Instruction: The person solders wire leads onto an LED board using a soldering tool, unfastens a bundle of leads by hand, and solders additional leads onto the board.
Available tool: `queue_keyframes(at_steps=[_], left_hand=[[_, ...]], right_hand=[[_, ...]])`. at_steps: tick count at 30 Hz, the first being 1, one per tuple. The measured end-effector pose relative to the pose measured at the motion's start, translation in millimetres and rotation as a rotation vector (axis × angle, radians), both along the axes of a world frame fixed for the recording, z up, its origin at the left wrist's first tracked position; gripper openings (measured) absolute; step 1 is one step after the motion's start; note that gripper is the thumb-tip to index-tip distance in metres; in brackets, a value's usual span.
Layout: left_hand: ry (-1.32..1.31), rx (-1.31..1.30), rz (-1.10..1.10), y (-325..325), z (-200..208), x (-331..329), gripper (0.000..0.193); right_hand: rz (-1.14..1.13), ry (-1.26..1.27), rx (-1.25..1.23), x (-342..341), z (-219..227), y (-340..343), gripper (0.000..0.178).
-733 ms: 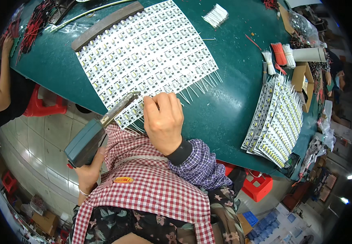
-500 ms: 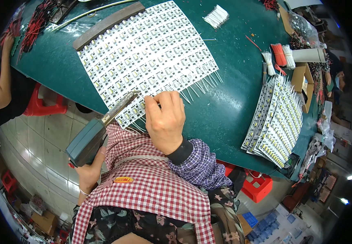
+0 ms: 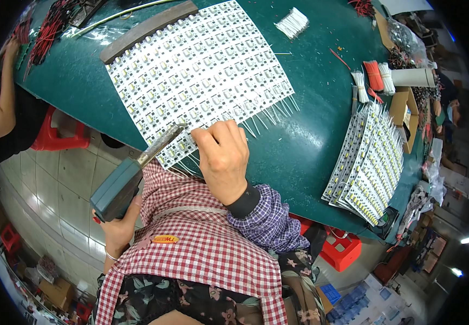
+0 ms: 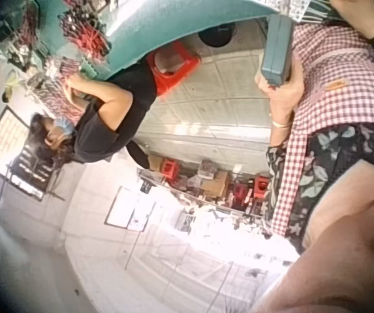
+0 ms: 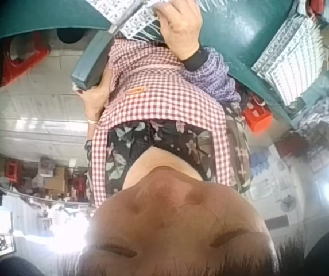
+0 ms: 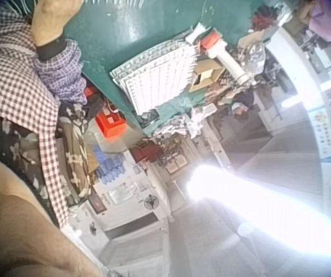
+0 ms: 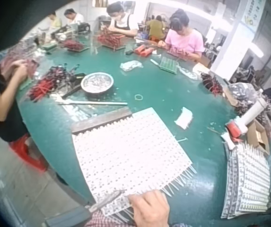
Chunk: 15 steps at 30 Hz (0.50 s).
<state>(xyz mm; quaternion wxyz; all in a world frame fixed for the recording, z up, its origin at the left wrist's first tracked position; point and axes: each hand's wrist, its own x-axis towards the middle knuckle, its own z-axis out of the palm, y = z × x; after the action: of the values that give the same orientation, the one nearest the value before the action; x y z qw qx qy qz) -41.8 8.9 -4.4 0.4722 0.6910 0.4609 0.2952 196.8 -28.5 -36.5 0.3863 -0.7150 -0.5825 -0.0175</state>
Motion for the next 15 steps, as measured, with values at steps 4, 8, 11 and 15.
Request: queue_keyframes(at_steps=[4,8,11,15], left_hand=[[-0.020,-0.038,0.004,-0.7,0.2,-0.5,0.016],[0.003,-0.038,-0.034,0.3,2.2,-0.8,0.016],[0.010,-0.046,-0.049,1.0,2.7,-1.4,0.016],[0.018,-0.086,-0.036,2.1,6.1,0.6,0.016]], right_hand=[[0.002,-0.017,-0.009,0.1,-0.3,-0.1,0.021],[0.020,-0.026,-0.008,2.2,0.7,2.2,0.020],[0.041,-0.034,-0.016,6.5,2.3,3.5,0.018],[0.069,-0.041,-0.031,9.1,1.9,5.2,0.016]])
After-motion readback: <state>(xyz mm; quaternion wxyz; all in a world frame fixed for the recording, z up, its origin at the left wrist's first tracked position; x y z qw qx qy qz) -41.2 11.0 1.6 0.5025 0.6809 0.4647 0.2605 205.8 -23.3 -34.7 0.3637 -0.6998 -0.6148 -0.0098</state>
